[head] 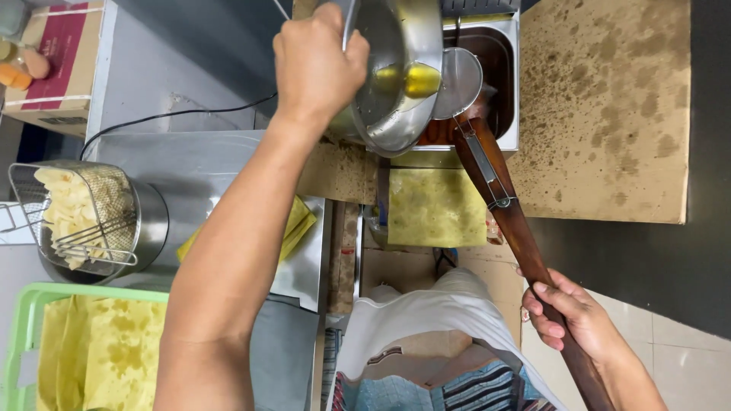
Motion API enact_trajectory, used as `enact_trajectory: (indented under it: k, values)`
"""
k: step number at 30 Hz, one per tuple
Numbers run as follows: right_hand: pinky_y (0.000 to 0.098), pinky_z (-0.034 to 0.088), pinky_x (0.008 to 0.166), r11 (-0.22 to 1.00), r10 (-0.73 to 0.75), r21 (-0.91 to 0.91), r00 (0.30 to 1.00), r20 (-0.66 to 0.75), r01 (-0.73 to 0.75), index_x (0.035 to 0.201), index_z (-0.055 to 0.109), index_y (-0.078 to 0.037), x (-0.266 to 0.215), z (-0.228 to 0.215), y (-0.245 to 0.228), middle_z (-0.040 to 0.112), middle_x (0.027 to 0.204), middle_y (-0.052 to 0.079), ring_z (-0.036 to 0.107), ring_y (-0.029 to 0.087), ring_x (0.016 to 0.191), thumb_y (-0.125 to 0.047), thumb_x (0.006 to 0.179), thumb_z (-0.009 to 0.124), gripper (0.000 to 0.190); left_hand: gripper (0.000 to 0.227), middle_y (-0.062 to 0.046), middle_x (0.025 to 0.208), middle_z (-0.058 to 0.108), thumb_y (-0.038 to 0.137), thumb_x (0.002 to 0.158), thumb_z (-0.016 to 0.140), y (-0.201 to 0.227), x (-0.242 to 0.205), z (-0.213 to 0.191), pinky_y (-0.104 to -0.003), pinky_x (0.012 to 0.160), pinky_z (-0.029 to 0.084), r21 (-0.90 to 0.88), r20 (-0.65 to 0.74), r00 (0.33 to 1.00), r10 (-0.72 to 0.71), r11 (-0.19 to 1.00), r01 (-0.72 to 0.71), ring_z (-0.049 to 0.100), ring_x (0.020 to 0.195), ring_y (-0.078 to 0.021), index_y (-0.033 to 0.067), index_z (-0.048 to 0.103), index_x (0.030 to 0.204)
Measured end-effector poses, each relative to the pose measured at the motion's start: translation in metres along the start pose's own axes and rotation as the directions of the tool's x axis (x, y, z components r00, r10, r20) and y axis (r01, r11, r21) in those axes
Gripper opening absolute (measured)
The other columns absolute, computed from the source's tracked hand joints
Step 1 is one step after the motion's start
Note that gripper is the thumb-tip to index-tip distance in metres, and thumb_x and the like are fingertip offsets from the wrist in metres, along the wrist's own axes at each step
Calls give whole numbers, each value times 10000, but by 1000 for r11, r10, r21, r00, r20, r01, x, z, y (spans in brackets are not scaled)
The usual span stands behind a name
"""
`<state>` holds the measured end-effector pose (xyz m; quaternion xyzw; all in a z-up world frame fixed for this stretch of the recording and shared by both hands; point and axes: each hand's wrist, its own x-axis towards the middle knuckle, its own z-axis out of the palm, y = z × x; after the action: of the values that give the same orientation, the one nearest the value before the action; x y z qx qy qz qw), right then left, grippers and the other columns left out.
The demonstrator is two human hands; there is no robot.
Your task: Frying food items in a deep fryer and sorting raw slices into a basket for processing.
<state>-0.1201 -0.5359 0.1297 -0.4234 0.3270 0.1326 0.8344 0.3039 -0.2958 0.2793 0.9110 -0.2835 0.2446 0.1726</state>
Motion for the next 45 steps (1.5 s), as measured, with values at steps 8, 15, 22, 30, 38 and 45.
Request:
enact_trajectory:
  k: [8, 15, 22, 30, 38, 45]
  values:
    - [251, 288, 250, 1000, -7, -24, 996, 94, 9, 1337, 588, 23, 8, -1, 7, 428, 715, 113, 289, 94, 398, -67, 973, 509, 383, 228, -209, 698, 696, 259, 826, 673, 13, -8, 10, -631, 558, 490, 62, 36, 998, 50, 997, -52, 629, 626, -546, 56, 572, 798]
    - [250, 317, 257, 999, 6, -33, 990, 143, -1, 1347, 576, 23, 16, -8, 19, 432, 722, 111, 293, 97, 409, -59, 973, 509, 389, 169, -187, 653, 684, 172, 842, 664, 16, -16, 10, -582, 523, 518, -1, 110, 992, 55, 999, -55, 649, 548, -462, 42, 580, 776]
    - [258, 321, 266, 999, 44, -10, 983, 178, -43, 1340, 554, 23, 21, -17, 34, 427, 736, 117, 285, 93, 393, -56, 980, 511, 371, 101, -123, 581, 631, 77, 850, 640, 29, -25, 10, -502, 436, 558, -55, 155, 985, 69, 997, -61, 672, 501, -352, 34, 594, 771]
    - [277, 281, 284, 984, 169, -58, 984, 52, -166, 1362, 565, -18, 19, -13, 39, 408, 735, 97, 291, 112, 398, -73, 970, 541, 397, 140, -186, 631, 640, 169, 843, 620, 39, -32, 5, -594, 420, 475, -19, 177, 979, 100, 995, -98, 611, 527, -510, 58, 540, 812]
    - [291, 300, 299, 977, 211, -42, 974, 86, -208, 1321, 564, -35, 23, -15, 55, 413, 735, 107, 294, 122, 415, -85, 1004, 519, 324, 52, -148, 573, 585, 50, 765, 563, 51, -39, -2, -569, 376, 454, -93, 142, 973, 180, 981, -168, 606, 475, -478, 37, 518, 742]
    - [303, 298, 297, 971, 226, -99, 971, 77, -218, 1286, 558, -28, 19, -11, 56, 412, 727, 113, 304, 133, 414, -92, 1011, 517, 285, 52, -156, 568, 620, 55, 752, 593, 48, -43, 2, -577, 367, 459, -75, 106, 973, 207, 977, -200, 613, 478, -478, 33, 548, 765]
